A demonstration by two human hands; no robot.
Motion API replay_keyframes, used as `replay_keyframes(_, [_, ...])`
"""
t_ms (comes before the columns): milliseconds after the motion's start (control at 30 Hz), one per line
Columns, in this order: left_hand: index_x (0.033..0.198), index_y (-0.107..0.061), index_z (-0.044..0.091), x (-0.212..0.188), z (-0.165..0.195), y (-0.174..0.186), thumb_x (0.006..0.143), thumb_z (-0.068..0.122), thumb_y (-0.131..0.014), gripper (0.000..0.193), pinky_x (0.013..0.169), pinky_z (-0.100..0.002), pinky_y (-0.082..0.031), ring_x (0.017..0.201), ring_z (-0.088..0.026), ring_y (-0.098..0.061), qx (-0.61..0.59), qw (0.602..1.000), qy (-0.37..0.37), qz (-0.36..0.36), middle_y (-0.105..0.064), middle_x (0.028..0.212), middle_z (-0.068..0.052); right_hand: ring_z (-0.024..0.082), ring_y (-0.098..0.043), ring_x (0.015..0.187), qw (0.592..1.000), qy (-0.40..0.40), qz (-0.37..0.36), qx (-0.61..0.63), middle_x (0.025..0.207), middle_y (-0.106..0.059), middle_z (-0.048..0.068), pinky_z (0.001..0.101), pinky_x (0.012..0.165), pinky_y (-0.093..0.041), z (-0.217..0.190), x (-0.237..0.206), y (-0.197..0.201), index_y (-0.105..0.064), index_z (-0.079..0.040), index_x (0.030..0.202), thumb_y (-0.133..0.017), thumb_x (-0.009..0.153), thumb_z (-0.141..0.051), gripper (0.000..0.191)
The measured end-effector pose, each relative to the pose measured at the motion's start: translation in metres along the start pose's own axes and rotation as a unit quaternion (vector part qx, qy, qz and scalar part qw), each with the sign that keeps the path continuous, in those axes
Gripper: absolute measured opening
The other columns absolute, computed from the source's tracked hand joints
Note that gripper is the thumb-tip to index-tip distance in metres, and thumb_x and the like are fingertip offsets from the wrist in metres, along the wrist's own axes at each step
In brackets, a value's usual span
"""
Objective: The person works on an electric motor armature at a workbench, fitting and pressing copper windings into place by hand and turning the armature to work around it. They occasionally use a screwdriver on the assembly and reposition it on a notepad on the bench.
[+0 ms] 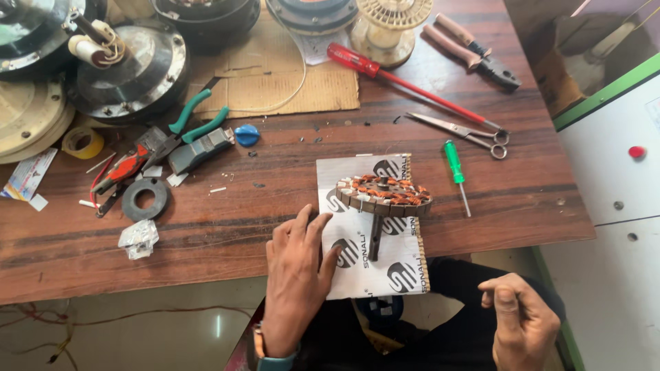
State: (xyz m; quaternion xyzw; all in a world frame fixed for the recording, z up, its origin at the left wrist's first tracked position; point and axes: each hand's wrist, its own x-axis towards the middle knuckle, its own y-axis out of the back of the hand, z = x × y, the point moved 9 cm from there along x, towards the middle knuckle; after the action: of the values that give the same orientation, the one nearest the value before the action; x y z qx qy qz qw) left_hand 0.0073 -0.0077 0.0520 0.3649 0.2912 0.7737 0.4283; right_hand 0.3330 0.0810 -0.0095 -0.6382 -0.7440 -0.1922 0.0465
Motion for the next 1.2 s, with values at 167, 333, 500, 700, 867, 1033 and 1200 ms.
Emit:
replay_keyframes(167, [0.147, -0.045, 0.006, 0.002, 0.000, -0.021, 0.083, 0.014, -0.070, 0.070, 0.093, -0.045, -0.045, 0.114, -0.033, -0.052, 0.015, 1.000, -0.002, -0.007, -0.048, 0.146, -0.027, 0.011, -0.059, 0.065, 0.996, -0.081, -0.015, -0.030, 0.068, -0.062, 0.005, 0.0241, 0.060, -0.048, 0.000, -0.007, -0.020, -0.073, 0.001, 0.086, -0.063, 0.100, -0.029, 0.035])
replay_keyframes(333, [0.131, -0.063, 0.008, 0.009, -0.005, -0.030, 0.089, 0.007, -0.065, 0.042, 0.091, -0.043, -0.047, 0.112, -0.030, -0.056, 0.024, 0.999, -0.001, 0.022, -0.058, 0.143, -0.021, 0.008, -0.058, 0.070, 0.999, -0.002, 0.007, -0.037, 0.076, -0.064, 0.002, 0.0210, 0.063, -0.049, -0.040, 0.002, -0.039, -0.071, -0.002, 0.088, -0.062, 0.103, -0.030, 0.033])
replay_keyframes(500, [0.117, -0.073, 0.010, 0.010, -0.018, -0.027, 0.092, 0.009, -0.064, 0.026, 0.090, -0.041, -0.048, 0.104, -0.026, -0.060, -0.064, 0.995, 0.029, 0.066, -0.068, 0.134, -0.014, 0.010, -0.063, 0.087, 0.998, 0.054, 0.032, -0.033, 0.097, -0.066, 0.005, 0.0218, 0.075, -0.051, -0.077, 0.020, -0.050, -0.069, 0.000, 0.100, -0.061, 0.105, -0.025, 0.027])
replay_keyframes(700, [0.124, -0.070, 0.009, 0.041, -0.028, -0.022, 0.095, 0.006, -0.058, 0.031, 0.092, -0.038, -0.050, 0.101, -0.026, -0.060, -0.162, 0.985, 0.050, 0.031, -0.074, 0.110, -0.011, 0.016, -0.068, 0.098, 0.994, -0.001, 0.002, 0.111, 0.106, -0.070, 0.009, 0.0288, 0.091, -0.057, -0.069, 0.038, -0.086, -0.068, 0.004, 0.108, -0.061, 0.103, -0.022, 0.027])
replay_keyframes(867, [0.124, -0.062, 0.013, 0.032, 0.006, 0.000, 0.085, 0.006, -0.072, 0.042, 0.095, -0.038, -0.050, 0.108, -0.024, -0.057, -0.093, 0.978, -0.071, 0.171, -0.061, 0.137, -0.016, 0.019, -0.068, 0.105, 0.996, -0.012, -0.054, 0.074, 0.115, -0.067, 0.012, 0.0309, 0.092, -0.056, -0.062, 0.040, -0.112, -0.067, 0.006, 0.113, -0.061, 0.101, -0.024, 0.033])
replay_keyframes(1033, [0.133, -0.067, 0.032, 0.009, 0.052, -0.029, 0.078, -0.001, -0.073, 0.064, 0.092, -0.032, -0.051, 0.107, -0.020, -0.056, 0.021, 0.970, -0.233, 0.062, -0.059, 0.129, -0.002, 0.018, -0.073, 0.097, 0.991, -0.037, -0.122, -0.035, 0.107, -0.075, 0.013, 0.0304, 0.082, -0.059, -0.056, 0.042, -0.121, -0.067, 0.003, 0.119, -0.066, 0.093, -0.034, 0.045])
replay_keyframes(1200, [0.124, -0.071, 0.026, 0.028, 0.058, -0.038, 0.080, 0.014, -0.077, 0.046, 0.080, -0.034, -0.049, 0.100, -0.021, -0.054, 0.009, 0.966, -0.257, 0.039, -0.057, 0.122, -0.003, 0.016, -0.076, 0.089, 0.977, -0.027, -0.174, -0.120, 0.099, -0.078, 0.009, 0.0294, 0.076, -0.059, -0.051, 0.042, -0.123, -0.076, -0.003, 0.108, -0.069, 0.090, -0.033, 0.036])
